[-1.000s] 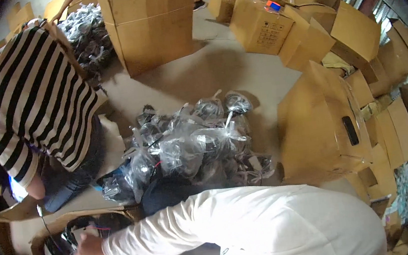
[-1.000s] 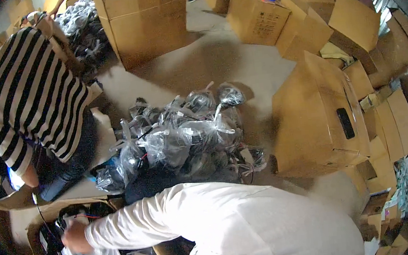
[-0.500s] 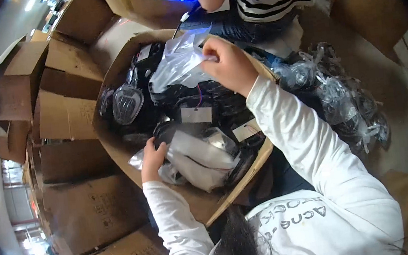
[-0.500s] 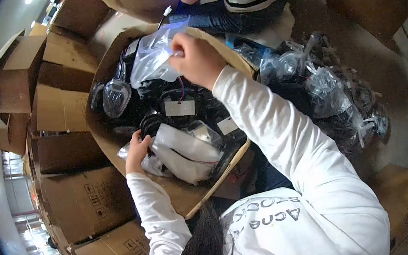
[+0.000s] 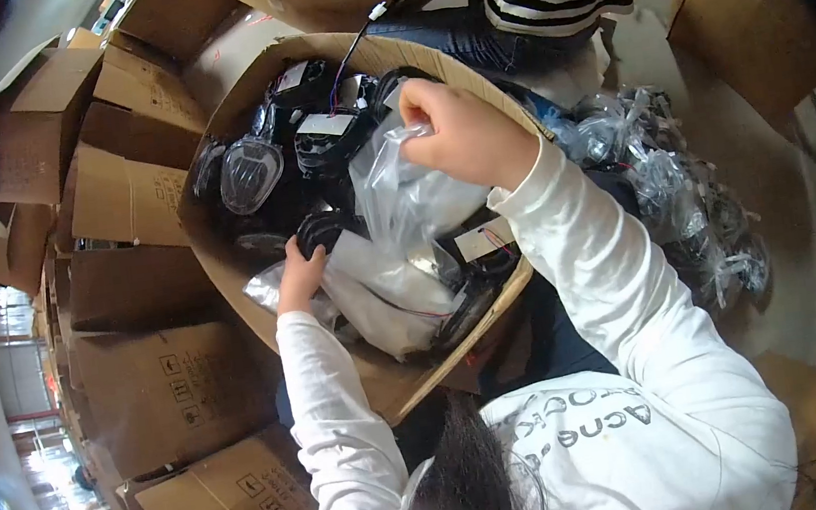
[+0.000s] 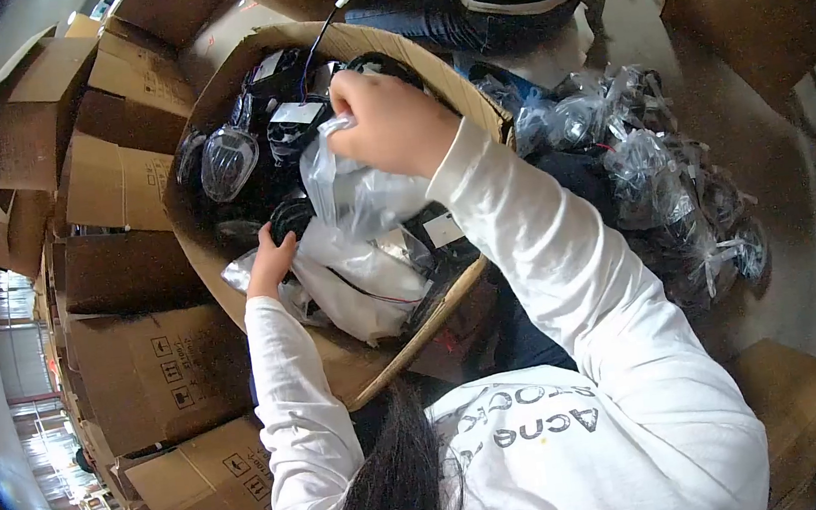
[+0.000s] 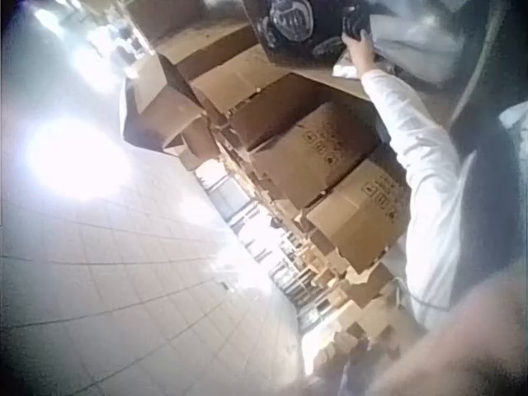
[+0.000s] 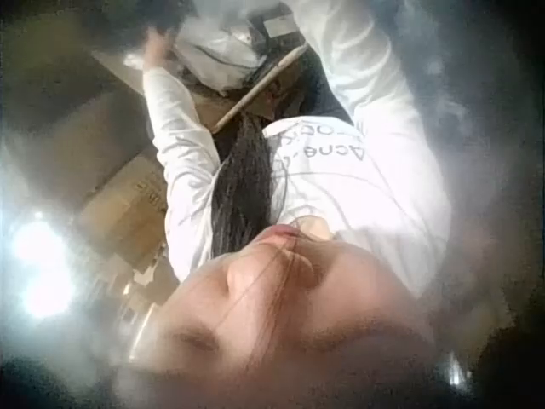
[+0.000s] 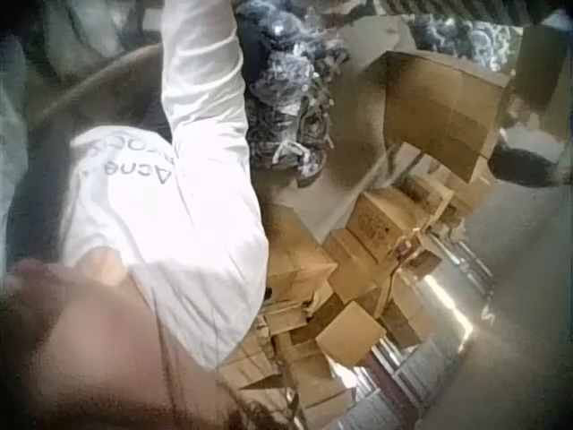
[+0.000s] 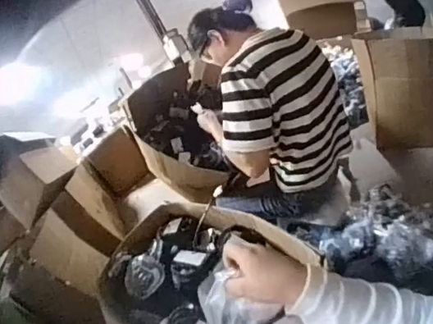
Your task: The person packs various plastic components by hand, placing them into individual plastic bags, then putting the bagged components into a large cardboard box.
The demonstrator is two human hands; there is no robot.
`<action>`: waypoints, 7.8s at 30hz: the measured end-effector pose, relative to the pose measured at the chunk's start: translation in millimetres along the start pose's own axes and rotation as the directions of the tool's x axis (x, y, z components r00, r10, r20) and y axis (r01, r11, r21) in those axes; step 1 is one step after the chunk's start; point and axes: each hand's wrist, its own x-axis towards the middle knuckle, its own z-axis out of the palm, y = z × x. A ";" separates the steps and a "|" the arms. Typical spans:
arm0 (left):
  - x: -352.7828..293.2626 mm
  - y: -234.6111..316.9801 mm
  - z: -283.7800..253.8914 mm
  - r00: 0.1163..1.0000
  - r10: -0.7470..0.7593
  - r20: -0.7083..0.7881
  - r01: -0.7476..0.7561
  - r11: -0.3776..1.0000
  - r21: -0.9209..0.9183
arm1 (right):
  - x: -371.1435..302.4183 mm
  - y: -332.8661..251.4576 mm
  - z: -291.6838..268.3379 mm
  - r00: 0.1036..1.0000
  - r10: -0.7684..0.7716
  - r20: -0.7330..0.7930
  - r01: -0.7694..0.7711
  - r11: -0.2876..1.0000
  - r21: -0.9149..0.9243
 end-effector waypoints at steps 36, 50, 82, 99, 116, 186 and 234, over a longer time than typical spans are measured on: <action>-45.4 153.8 56.6 0.635 0.761 -0.132 -0.721 0.646 0.251 | -1.8 -47.4 -79.0 0.862 -0.113 -0.493 0.222 0.960 0.168; 33.1 53.9 123.2 0.922 0.365 -0.128 -0.366 0.718 -0.592 | 10.3 -46.2 -60.3 0.983 0.017 -0.185 0.049 0.937 0.347; -156.8 129.1 -39.5 -0.069 0.801 0.594 0.291 0.586 -0.756 | 24.1 39.3 83.8 0.967 0.239 0.091 -0.255 0.926 0.277; -99.6 151.4 -26.9 0.887 0.303 0.347 0.421 -0.226 -0.878 | 49.4 -1.2 15.8 0.403 -0.491 0.773 -0.439 0.637 0.633; -76.3 97.4 -27.8 0.964 0.181 0.195 0.231 -0.210 -0.950 | -6.9 -36.2 80.3 0.194 -0.541 0.818 -0.098 0.819 0.565; -195.1 143.9 -108.9 0.500 0.865 0.032 -0.842 0.477 0.252 | 13.4 45.2 14.8 0.996 -0.091 -0.020 0.093 0.957 0.273; -161.2 124.7 -74.9 0.368 0.862 -0.348 -0.901 0.423 0.095 | -21.4 -19.5 111.9 0.555 -0.217 0.803 -0.224 0.891 0.395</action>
